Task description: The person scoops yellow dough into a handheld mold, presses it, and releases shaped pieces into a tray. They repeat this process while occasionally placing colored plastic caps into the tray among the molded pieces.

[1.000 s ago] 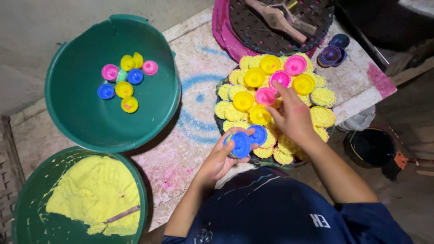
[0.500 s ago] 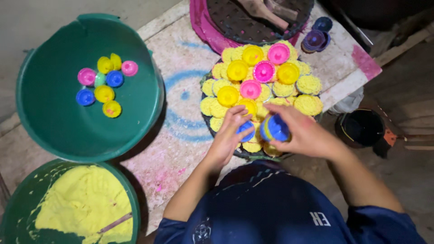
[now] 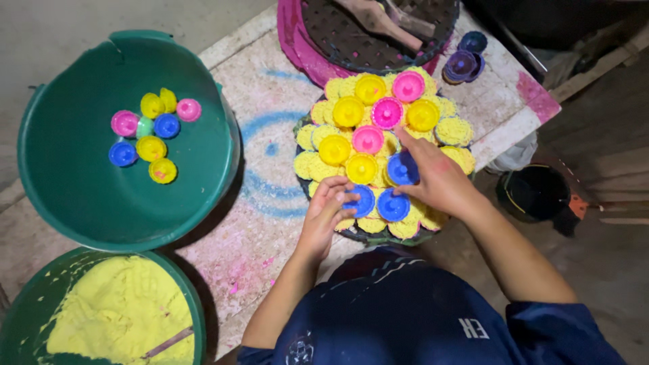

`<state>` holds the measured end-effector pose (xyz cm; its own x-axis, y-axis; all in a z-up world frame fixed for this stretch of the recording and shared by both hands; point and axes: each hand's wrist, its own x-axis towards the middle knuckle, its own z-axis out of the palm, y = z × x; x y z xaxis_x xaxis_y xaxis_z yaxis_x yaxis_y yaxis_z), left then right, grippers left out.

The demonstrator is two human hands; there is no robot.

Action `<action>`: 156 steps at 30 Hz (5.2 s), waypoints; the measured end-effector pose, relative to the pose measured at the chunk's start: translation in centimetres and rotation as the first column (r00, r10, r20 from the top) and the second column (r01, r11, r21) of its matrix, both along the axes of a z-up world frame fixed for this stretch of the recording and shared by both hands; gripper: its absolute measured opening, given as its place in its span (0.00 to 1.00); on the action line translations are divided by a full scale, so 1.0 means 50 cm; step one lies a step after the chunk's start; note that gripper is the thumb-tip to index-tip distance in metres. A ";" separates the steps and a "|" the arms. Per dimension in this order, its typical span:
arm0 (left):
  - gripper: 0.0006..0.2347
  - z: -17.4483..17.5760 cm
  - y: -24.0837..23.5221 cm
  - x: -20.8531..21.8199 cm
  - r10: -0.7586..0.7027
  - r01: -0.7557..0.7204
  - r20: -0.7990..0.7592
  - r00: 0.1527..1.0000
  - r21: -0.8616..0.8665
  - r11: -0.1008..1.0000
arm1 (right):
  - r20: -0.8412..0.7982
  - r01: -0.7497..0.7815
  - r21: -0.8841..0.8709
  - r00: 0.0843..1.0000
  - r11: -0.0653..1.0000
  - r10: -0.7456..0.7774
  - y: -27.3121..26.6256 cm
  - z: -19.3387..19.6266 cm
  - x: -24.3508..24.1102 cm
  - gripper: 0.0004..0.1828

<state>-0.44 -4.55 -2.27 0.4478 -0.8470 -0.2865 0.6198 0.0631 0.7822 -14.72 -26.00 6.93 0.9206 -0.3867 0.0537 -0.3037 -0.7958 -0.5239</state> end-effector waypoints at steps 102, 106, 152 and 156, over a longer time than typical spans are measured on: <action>0.15 -0.098 0.806 0.135 0.699 -0.758 0.454 0.553 -0.075 0.648 | -0.184 -0.606 -0.163 0.794 0.778 0.580 0.554 -0.458 1.236 0.46; 0.15 -0.032 0.781 0.144 0.728 -0.832 0.492 0.478 -0.013 0.555 | -0.068 -0.634 -0.109 0.773 0.766 0.630 0.614 -0.355 1.160 0.38; 0.16 0.035 0.132 -0.032 0.036 -0.203 0.551 0.834 0.246 0.948 | -0.196 -0.166 0.027 0.966 0.986 0.168 -0.153 -0.045 -0.064 0.36; 0.14 0.024 0.146 -0.022 0.070 -0.247 0.584 0.809 0.230 0.941 | 0.000 -0.042 -0.044 0.999 0.998 0.042 -0.214 -0.032 -0.091 0.38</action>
